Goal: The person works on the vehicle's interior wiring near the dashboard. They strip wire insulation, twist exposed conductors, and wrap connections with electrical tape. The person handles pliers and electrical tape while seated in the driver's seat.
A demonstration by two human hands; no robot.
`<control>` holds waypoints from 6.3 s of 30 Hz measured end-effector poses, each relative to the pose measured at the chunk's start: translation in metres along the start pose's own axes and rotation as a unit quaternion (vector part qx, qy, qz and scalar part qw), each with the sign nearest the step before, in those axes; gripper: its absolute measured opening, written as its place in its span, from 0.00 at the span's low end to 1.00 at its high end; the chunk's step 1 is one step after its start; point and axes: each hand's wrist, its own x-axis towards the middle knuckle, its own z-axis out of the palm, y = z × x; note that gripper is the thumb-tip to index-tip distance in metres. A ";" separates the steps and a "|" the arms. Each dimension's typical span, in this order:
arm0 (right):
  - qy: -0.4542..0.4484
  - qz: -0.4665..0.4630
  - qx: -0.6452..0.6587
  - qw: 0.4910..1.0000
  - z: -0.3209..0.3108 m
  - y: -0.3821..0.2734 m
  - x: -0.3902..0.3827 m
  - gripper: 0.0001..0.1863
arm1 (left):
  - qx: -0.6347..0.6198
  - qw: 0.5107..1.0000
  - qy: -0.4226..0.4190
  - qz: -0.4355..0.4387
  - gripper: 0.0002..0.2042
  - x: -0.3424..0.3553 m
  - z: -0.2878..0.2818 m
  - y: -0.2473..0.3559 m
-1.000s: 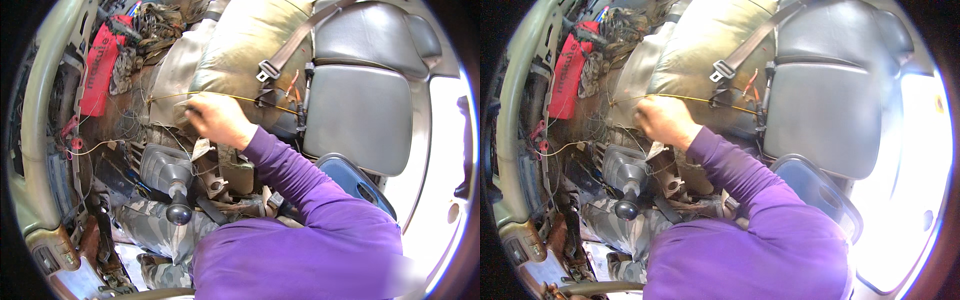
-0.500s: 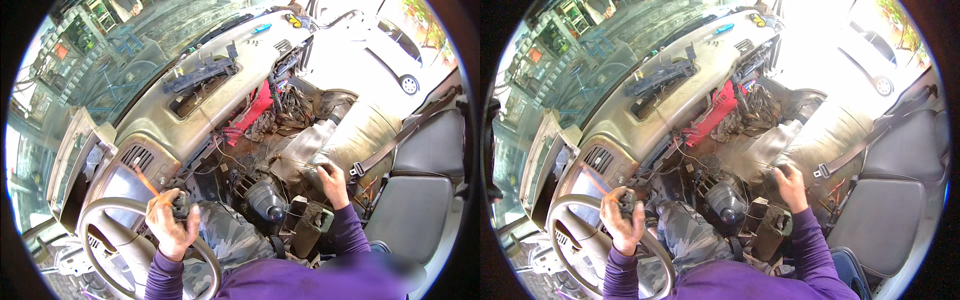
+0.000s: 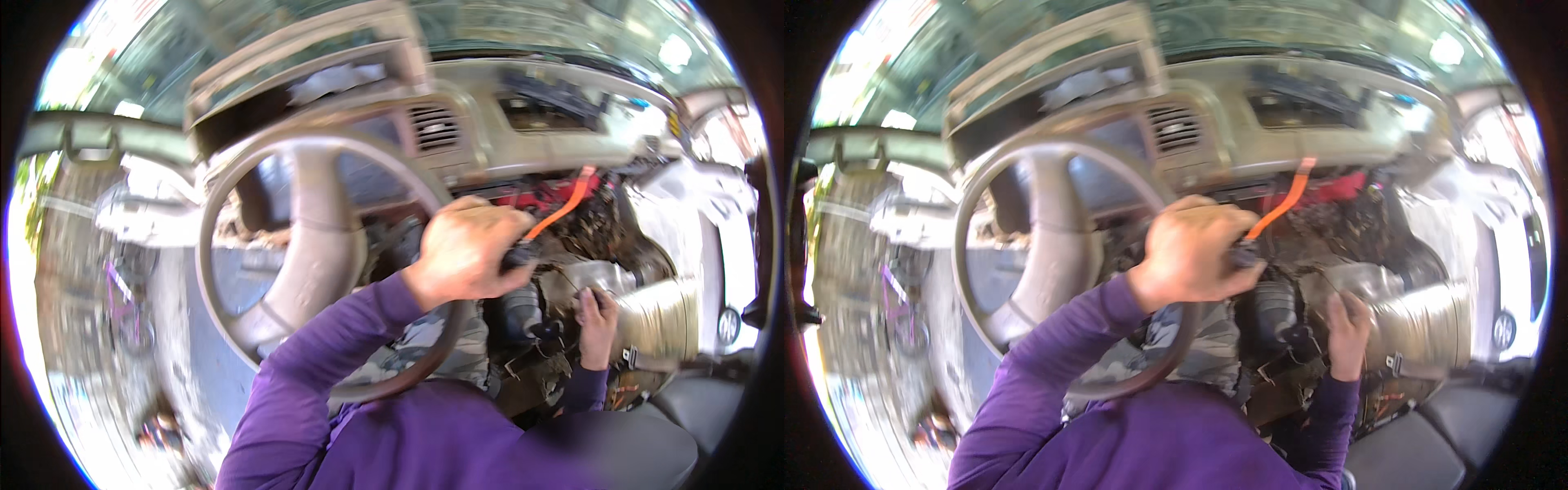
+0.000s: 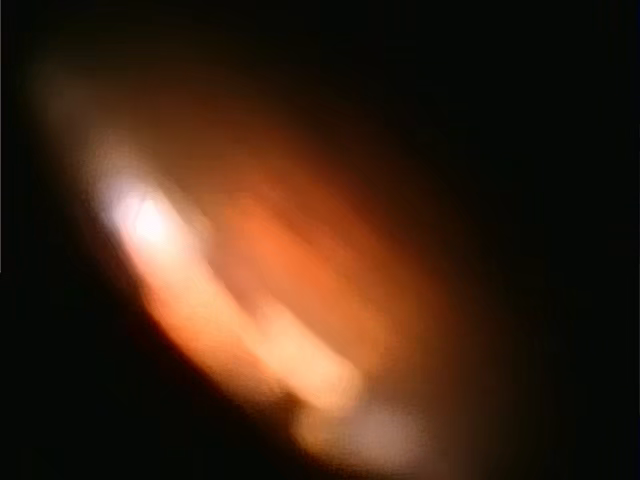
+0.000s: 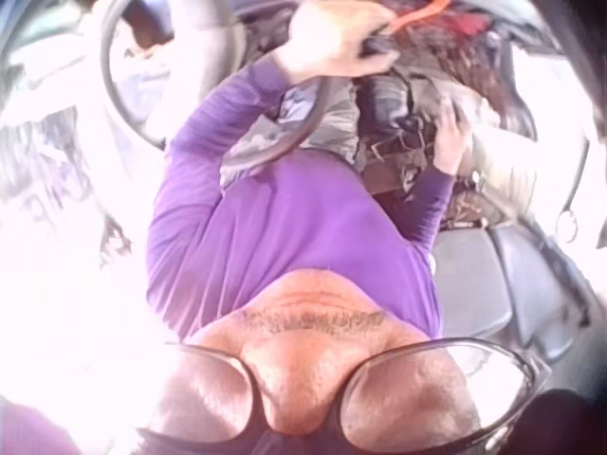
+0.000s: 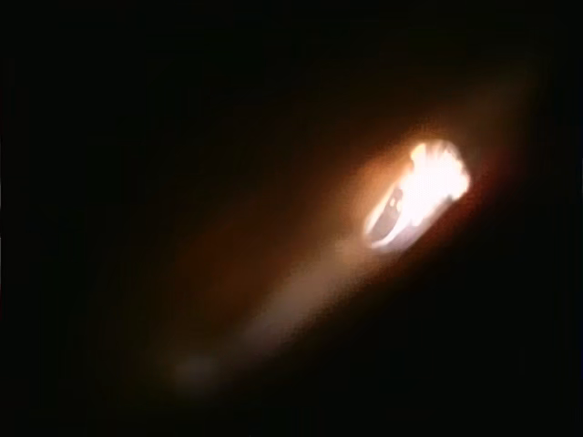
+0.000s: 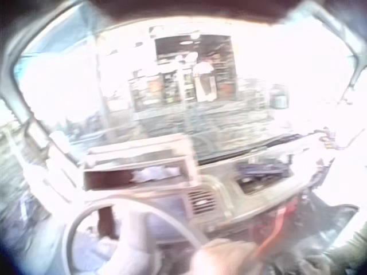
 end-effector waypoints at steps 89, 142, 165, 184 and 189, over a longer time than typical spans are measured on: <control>-0.599 -0.101 -0.481 0.632 0.373 0.287 0.126 0.18 | 0.315 0.761 0.195 -0.532 0.12 -0.254 -0.297 -0.089; -0.527 0.108 -0.283 0.794 0.436 0.381 0.054 0.23 | 0.433 0.770 0.086 -0.461 0.15 -0.138 -0.320 -0.131; -0.471 0.096 -0.395 0.783 0.342 0.316 0.080 0.22 | 0.415 0.753 0.107 -0.500 0.16 -0.278 -0.295 -0.071; -0.193 0.127 0.219 0.948 0.103 -0.056 -0.017 0.27 | 0.495 0.831 0.196 -0.162 0.13 -0.278 -0.322 -0.089; -0.288 0.024 0.267 0.919 0.050 -0.058 -0.070 0.23 | -0.288 0.850 0.242 -0.369 0.09 -0.178 -0.211 -0.041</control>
